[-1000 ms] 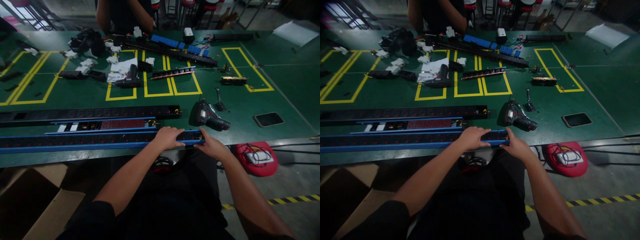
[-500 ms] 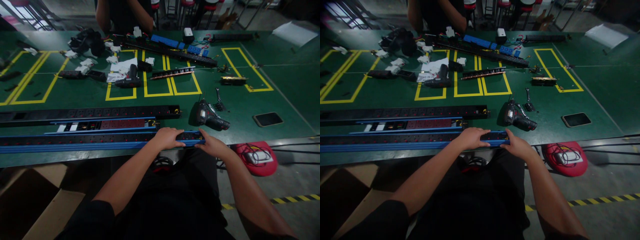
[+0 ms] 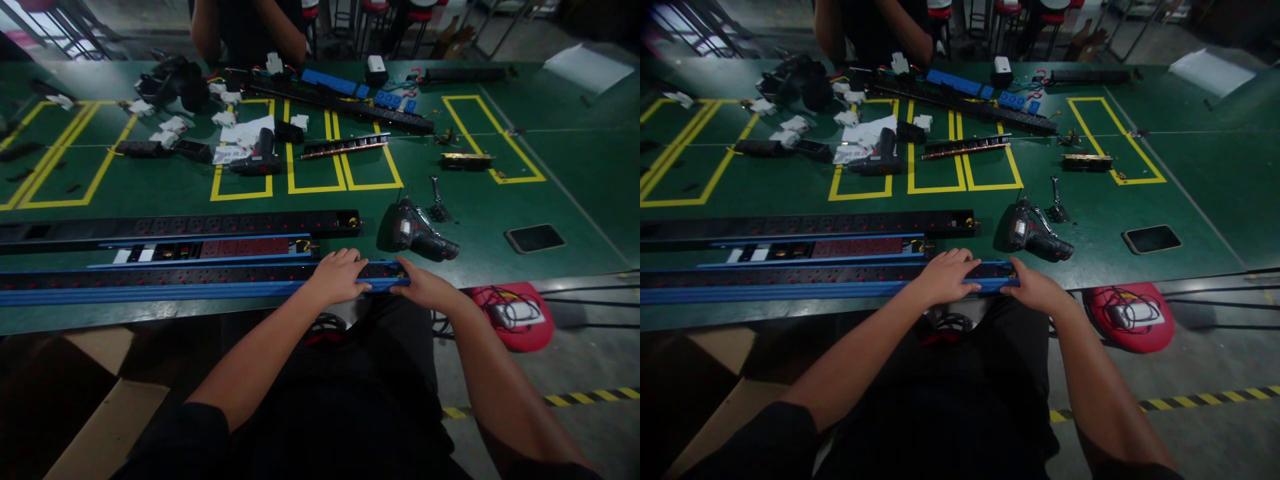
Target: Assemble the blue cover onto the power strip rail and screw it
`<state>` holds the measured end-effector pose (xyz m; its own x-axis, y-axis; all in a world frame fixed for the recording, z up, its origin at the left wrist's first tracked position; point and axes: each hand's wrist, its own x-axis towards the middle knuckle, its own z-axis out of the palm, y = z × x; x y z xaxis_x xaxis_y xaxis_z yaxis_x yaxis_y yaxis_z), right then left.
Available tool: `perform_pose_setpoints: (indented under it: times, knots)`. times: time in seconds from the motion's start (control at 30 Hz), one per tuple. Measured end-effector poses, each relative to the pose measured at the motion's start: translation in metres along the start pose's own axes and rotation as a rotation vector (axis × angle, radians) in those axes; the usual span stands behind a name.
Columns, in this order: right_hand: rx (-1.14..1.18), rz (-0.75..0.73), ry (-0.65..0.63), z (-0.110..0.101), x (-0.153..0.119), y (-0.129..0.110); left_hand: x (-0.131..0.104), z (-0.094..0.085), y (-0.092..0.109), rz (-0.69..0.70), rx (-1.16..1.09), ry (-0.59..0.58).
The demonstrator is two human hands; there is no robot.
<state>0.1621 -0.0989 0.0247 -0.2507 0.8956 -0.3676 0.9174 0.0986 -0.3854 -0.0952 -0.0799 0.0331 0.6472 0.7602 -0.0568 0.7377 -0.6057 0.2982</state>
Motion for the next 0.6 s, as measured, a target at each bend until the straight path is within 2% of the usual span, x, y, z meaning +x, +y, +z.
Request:
perform_pose_setpoints:
  times: [0.23,0.6]
  knots:
    - [-0.006,-0.016,-0.011,0.002,0.002,0.004,-0.004,-0.002,0.009,0.021,0.067,0.019]
    - [0.026,-0.028,-0.005,0.001,0.004,0.005,-0.017,0.013,0.021,-0.012,0.132,0.108]
